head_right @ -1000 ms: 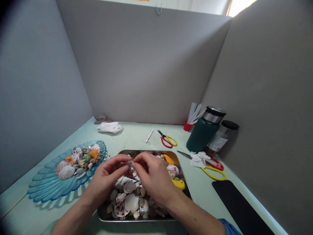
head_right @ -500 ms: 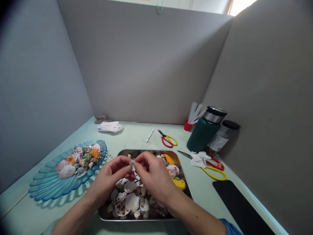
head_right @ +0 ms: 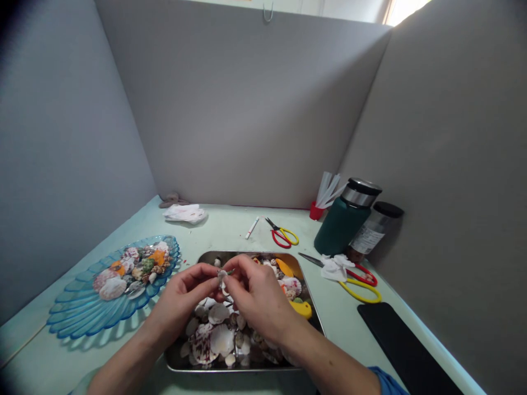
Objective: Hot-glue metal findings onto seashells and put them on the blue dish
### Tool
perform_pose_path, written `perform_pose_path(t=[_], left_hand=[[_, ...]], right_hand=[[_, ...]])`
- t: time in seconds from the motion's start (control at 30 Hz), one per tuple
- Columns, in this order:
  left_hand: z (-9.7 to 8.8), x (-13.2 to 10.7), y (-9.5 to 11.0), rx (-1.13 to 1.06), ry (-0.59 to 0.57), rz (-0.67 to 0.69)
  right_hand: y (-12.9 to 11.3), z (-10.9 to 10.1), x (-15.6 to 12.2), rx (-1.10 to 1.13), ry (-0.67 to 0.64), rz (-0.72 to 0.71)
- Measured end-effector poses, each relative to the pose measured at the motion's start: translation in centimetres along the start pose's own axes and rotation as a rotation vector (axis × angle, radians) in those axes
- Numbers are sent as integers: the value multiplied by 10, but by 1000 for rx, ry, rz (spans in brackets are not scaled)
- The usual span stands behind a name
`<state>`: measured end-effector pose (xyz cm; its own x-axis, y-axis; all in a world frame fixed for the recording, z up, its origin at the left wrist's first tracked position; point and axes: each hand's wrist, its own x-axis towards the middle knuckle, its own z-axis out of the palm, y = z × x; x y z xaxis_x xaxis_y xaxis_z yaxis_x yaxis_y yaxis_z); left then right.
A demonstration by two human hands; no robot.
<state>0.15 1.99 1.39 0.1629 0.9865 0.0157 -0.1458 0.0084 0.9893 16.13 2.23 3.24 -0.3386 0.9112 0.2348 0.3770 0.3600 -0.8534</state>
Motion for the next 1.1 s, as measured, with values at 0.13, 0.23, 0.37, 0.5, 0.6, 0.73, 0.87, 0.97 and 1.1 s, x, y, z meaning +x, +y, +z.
perform_pose_path(t=[0.13,0.23,0.37,0.5,0.6,0.73,0.87,0.97,1.1], left_hand=[[1,-1,1,-21,-30,17],[0,-1,0,-24,-33,49],[-3,0,-4,-9,-72,84],[-4,1,-9,24,-116,125],[-4,1,-11,58,-117,143],[-4,1,-12,84,-114,143],[-5,1,-11,75,-120,139],[-4,1,-11,73,-119,122],[-3,0,-10,68,-101,100]], right_hand=[[3,0,2,117,-7,54],[5,0,2,207,-29,108],[2,-1,4,285,-41,186],[-2,-3,6,331,-49,221],[-3,-3,6,360,-62,230],[-2,-3,5,405,-74,229],[-4,-3,4,435,-86,224],[-5,-3,5,465,-91,230],[-5,-2,5,507,-91,235]])
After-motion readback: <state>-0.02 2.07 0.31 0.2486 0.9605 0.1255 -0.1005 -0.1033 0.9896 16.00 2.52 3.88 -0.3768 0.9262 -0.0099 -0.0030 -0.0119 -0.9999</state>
